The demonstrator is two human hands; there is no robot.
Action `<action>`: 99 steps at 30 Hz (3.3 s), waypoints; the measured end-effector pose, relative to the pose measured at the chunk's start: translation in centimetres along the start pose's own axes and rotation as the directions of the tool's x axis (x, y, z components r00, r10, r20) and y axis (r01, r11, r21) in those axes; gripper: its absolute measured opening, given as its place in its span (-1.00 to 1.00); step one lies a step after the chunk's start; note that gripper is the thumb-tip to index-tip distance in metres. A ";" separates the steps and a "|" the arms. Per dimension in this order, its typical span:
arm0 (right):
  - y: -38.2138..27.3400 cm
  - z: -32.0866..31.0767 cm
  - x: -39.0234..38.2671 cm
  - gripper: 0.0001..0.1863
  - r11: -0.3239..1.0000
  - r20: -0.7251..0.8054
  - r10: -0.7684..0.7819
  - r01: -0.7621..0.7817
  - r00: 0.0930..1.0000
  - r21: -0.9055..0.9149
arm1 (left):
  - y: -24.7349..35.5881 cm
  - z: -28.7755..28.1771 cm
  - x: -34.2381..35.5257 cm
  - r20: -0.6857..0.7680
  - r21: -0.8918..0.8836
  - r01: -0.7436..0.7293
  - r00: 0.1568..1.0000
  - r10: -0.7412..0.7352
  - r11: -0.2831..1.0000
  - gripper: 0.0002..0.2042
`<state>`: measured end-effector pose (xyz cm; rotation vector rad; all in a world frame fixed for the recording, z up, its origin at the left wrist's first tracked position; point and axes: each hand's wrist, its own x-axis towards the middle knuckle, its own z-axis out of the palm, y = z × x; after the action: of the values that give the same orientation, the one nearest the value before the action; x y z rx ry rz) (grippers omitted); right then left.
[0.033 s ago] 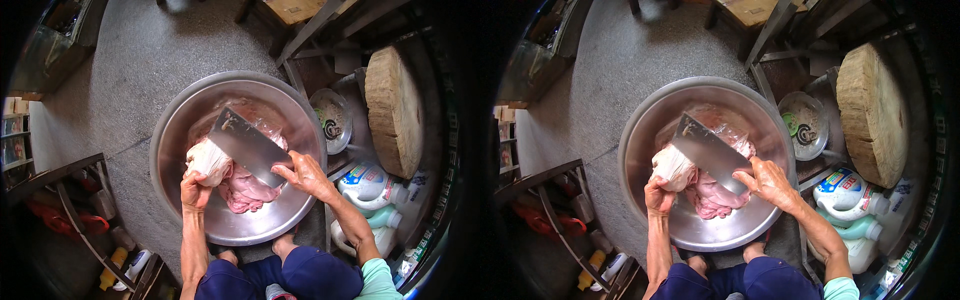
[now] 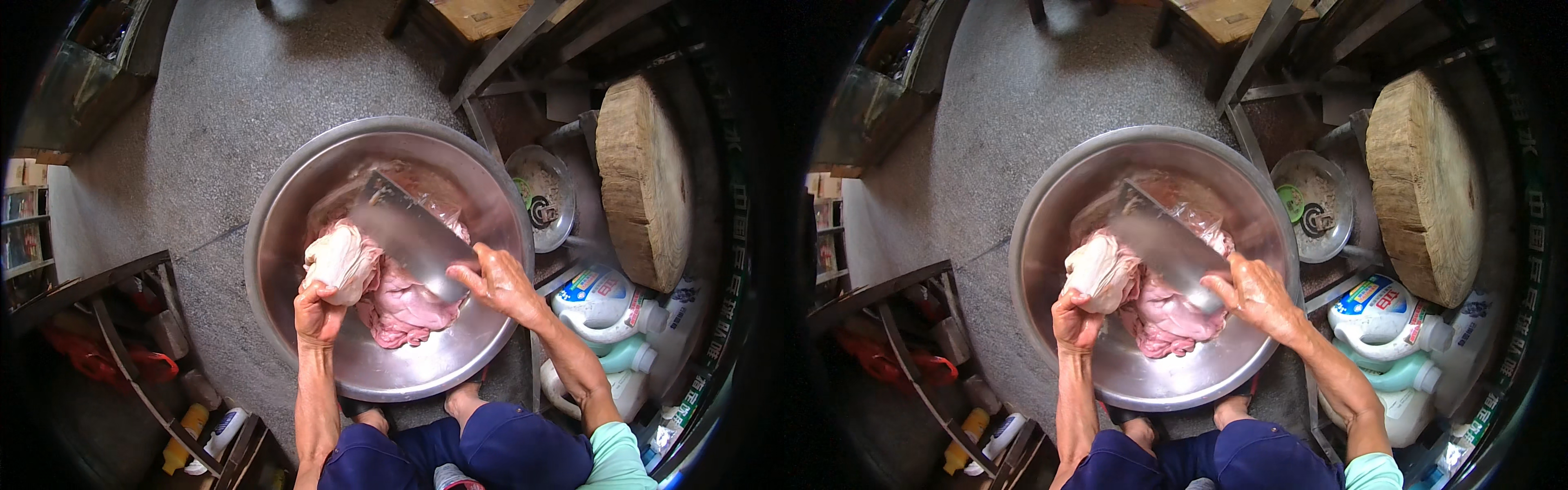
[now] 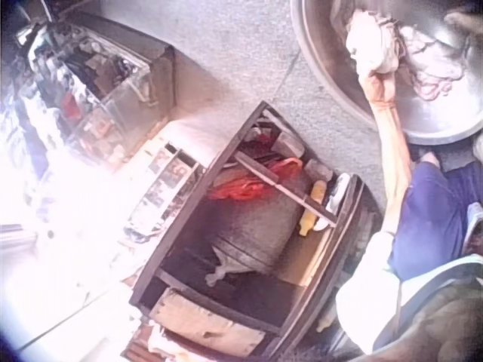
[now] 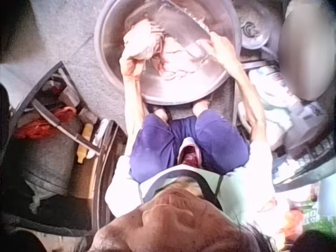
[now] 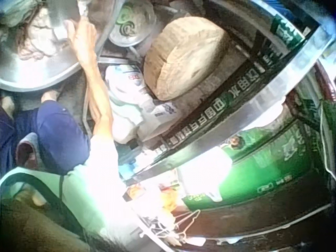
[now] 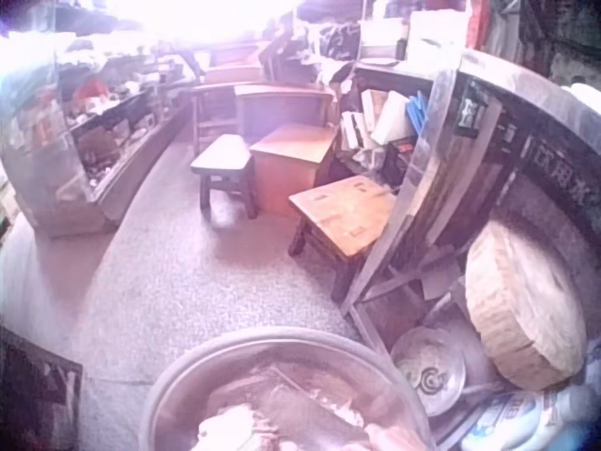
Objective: The person uses a cleaver to cut and trim pieces of raw meat on a plastic-covered cutting board and in a metal bowl. They handle the meat with their hands, separate sections, and place cut pieces into the bowl. The person briefly moves to retrieve a plastic bag and returns to continue cutting.
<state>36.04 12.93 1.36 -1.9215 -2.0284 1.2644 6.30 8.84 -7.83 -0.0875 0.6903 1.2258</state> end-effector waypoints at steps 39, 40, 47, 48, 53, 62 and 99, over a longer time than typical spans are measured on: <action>-4.5 -1.4 -3.3 -0.64 0.908 0.114 -0.017 -0.033 0.993 0.418 | -0.9 1.6 0.0 0.271 0.433 -0.361 0.926 0.263 0.826 -0.67; -3.6 -1.2 -3.2 -0.60 0.941 0.090 -0.024 -0.008 0.996 0.337 | -1.2 1.2 -0.1 0.155 0.402 -0.318 0.948 0.278 0.859 -0.66; 0.6 -0.6 -0.6 -0.54 0.988 0.044 -0.007 0.000 0.999 0.152 | -1.6 -0.4 0.0 -0.005 0.348 -0.219 0.972 0.235 0.912 -0.60; 0.8 -0.8 -0.4 -0.54 0.992 0.029 0.023 -0.026 0.999 0.122 | -1.3 -0.6 -0.2 -0.010 0.323 -0.212 0.974 0.227 0.922 -0.59; 2.7 -1.1 -0.4 -0.52 0.999 -0.067 0.044 -0.043 0.997 0.019 | -1.3 0.6 -0.1 -0.032 0.336 -0.170 0.981 0.191 0.926 -0.56; -2.7 -0.9 -1.6 -0.53 0.996 0.134 -0.018 0.006 0.991 0.089 | -1.5 1.0 -0.2 -0.096 0.287 -0.147 0.979 0.181 0.947 -0.69; 0.0 -0.6 0.7 -0.41 0.984 0.157 0.001 -0.029 0.988 0.178 | -1.2 -2.5 -0.1 0.000 -0.329 0.046 0.999 -0.049 0.943 -0.44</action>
<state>36.20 13.88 1.43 -1.8121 -1.8933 1.5885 6.24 7.32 -10.12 -0.3853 0.4812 1.2860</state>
